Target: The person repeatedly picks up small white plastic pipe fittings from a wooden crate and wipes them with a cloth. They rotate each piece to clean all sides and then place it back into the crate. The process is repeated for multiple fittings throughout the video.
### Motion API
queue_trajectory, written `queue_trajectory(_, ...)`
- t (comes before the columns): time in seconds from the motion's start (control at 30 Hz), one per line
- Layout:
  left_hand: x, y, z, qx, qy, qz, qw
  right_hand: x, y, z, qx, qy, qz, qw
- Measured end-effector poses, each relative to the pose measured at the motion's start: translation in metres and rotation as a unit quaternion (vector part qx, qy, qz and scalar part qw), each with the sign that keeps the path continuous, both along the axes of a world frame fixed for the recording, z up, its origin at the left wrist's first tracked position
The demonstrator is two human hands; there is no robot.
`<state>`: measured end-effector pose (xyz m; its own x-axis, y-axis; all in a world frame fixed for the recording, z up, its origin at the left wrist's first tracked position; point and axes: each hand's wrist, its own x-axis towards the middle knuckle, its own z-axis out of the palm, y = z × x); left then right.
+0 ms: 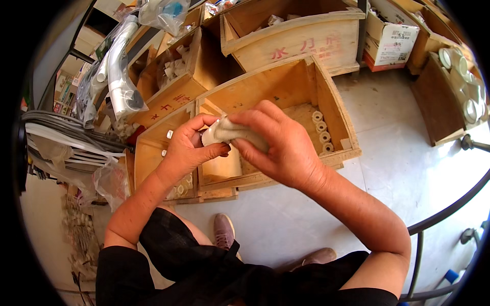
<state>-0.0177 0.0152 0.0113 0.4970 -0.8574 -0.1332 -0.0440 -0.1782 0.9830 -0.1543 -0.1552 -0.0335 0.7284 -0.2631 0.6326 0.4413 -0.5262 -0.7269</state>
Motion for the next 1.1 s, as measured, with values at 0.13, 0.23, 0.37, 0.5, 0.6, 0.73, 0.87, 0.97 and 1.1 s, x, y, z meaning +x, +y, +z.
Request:
queue_trajectory(0.13,0.004,0.009,0.003,-0.007,0.009,-0.014,1.0,0.001,-0.004,-0.002,-0.086,-0.025,0.008,0.996)
queue_trajectory(0.23,0.008,0.015,0.004,0.026,0.042,-0.003,0.999,0.002,-0.024,-0.009,-0.226,0.003,-0.044,0.973)
queue_trajectory(0.37,0.011,0.018,0.001,0.0,-0.014,-0.021,1.0,-0.002,-0.03,-0.005,-0.207,0.048,-0.08,0.974)
queue_trajectory(0.5,0.008,0.015,0.004,0.039,0.002,-0.017,0.999,-0.004,-0.008,0.022,-0.146,0.022,-0.056,0.987)
queue_trajectory(0.6,0.009,0.016,0.003,0.027,0.0,-0.033,0.999,-0.004,0.003,0.021,-0.161,-0.002,-0.011,0.987)
queue_trajectory(0.73,0.007,0.016,0.007,0.027,0.009,-0.042,0.999,-0.005,-0.018,0.008,-0.238,-0.009,-0.026,0.971)
queue_trajectory(0.87,0.008,0.017,0.008,0.021,0.041,-0.043,0.998,-0.01,-0.029,0.013,-0.205,0.024,-0.064,0.977)
queue_trajectory(0.97,0.006,0.016,0.009,0.032,0.032,-0.051,0.998,-0.008,-0.013,0.027,-0.154,-0.021,-0.038,0.987)
queue_trajectory(1.1,0.006,0.014,0.009,0.022,0.035,-0.064,0.997,-0.007,-0.014,0.018,-0.202,-0.005,-0.012,0.979)
